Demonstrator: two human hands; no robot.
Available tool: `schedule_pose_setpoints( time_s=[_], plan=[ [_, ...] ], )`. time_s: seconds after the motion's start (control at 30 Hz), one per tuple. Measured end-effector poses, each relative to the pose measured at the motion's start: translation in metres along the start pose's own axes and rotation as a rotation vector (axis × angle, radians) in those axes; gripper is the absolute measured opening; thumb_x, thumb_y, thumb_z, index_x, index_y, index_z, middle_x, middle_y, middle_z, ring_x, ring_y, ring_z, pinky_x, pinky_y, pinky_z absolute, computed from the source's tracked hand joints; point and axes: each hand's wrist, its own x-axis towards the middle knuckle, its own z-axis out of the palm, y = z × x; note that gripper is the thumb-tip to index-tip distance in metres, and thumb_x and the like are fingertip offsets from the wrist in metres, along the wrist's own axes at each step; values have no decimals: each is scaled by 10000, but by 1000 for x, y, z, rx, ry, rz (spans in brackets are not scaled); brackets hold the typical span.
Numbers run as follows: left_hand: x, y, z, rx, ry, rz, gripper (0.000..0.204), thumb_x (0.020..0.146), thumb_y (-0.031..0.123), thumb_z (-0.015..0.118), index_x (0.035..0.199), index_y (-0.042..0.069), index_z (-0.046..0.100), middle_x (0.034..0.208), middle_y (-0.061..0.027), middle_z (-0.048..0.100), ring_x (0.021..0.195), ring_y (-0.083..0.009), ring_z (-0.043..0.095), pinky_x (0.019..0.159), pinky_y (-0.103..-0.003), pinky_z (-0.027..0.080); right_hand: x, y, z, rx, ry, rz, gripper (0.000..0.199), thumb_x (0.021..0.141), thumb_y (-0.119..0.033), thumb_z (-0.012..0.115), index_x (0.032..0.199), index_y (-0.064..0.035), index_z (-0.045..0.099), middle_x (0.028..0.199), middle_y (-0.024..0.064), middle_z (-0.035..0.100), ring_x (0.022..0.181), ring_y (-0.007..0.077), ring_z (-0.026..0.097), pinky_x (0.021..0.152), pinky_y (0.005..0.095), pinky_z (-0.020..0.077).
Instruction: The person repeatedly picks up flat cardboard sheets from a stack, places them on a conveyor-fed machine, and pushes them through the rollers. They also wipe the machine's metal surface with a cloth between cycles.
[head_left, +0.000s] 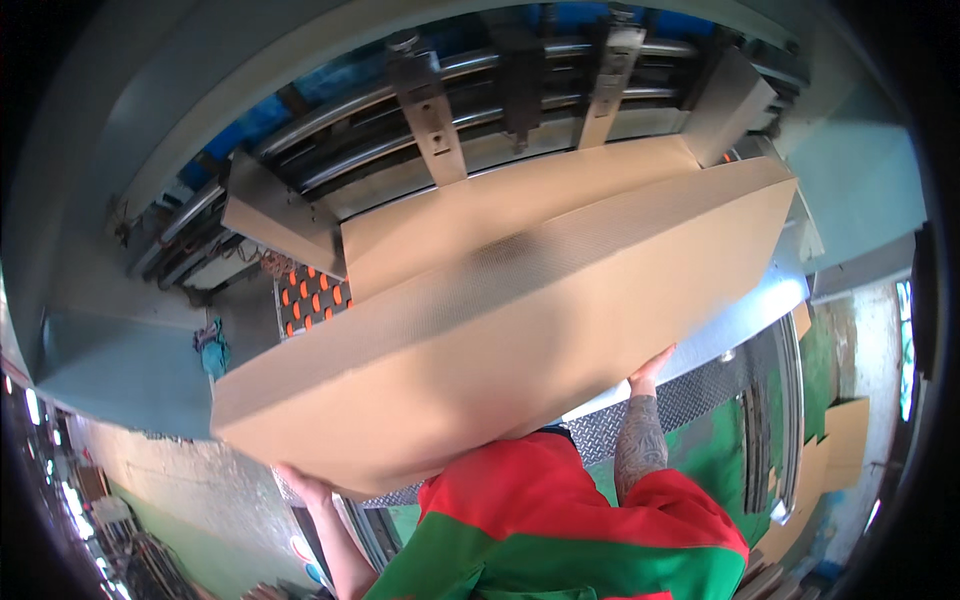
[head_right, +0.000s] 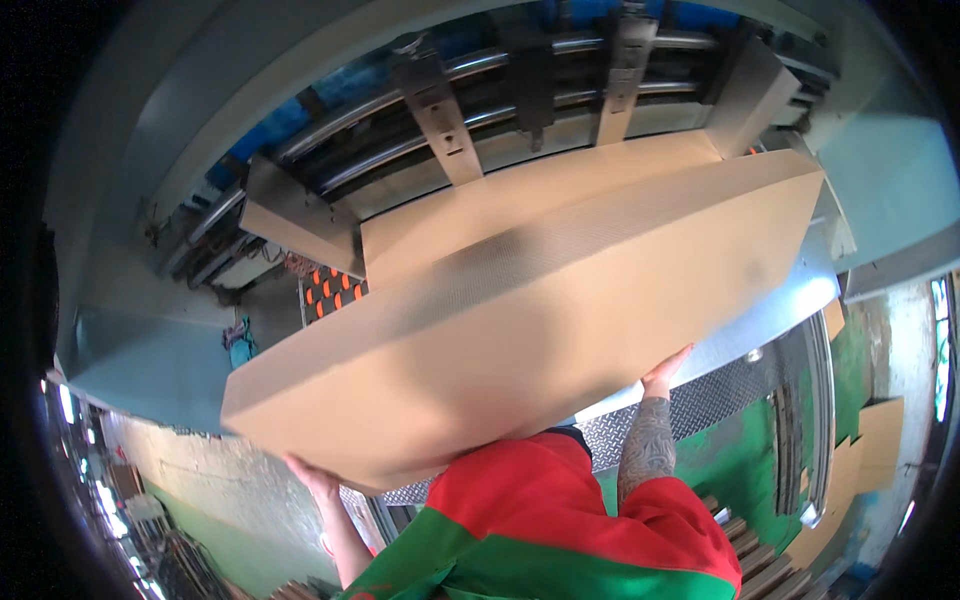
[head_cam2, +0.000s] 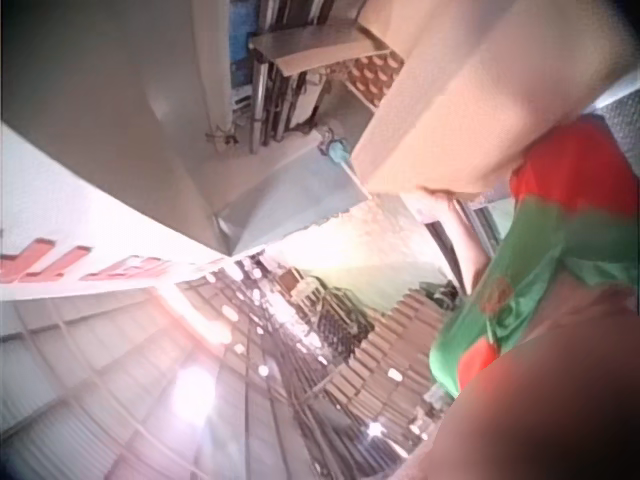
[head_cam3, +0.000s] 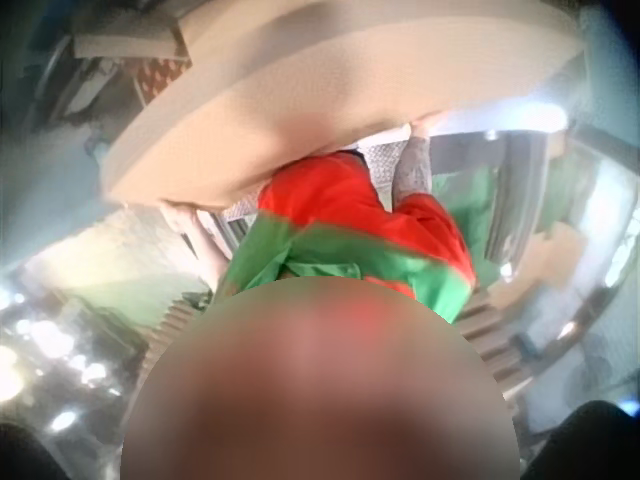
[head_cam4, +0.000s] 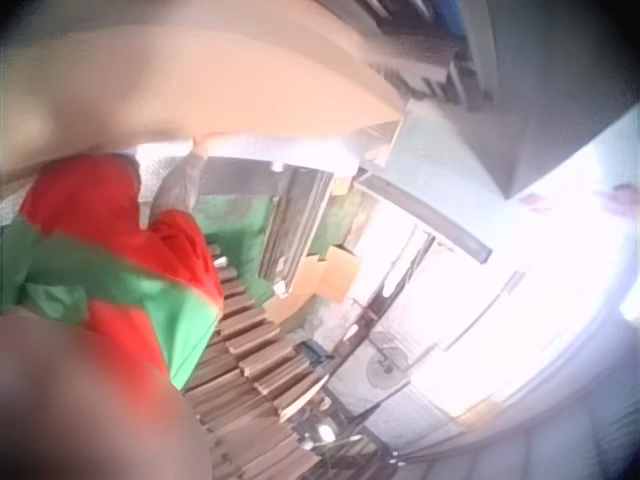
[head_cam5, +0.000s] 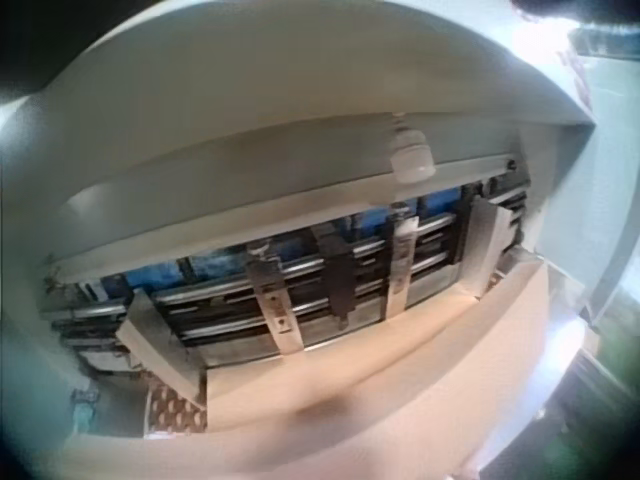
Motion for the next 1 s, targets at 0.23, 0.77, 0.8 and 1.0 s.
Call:
schedule_pose_setpoints(
  time_s=[0.23,0.77,0.8,1.0],
  plan=[
    [73,-87,42,325,-1,-511,950,1022,715,559,1473,-120,513,1478,-183,606,1339,-289,584,1145,-431,461,28,-4,-4,-407,310,-117,924,1077,-757,204,1698,-75,255,1753,122,291,1587,348,316,1270,476,328],
    [2,-113,-4,10,-230,-1166,625,1080,659,478,1480,187,562,1342,-20,661,1127,-212,649,1019,-412,532,79,-43,98,-718,576,90,1102,946,-926,232,1579,-58,475,1492,161,610,1268,373,638,897,604,534],
    [-12,-119,2,-22,-232,-1108,660,1063,683,487,1484,179,550,1357,-36,642,1143,-225,632,1033,-432,523,81,-42,99,-760,562,95,1104,941,-931,222,1583,-68,469,1501,163,604,1274,379,635,910,608,530],
    [-35,-123,62,-315,112,-982,697,1032,643,580,1497,128,514,1410,-113,580,1247,-286,575,1079,-498,483,105,-44,100,-835,506,240,1134,908,-969,170,1634,-125,382,1554,189,544,1303,416,607,1003,629,493]
  ],
)
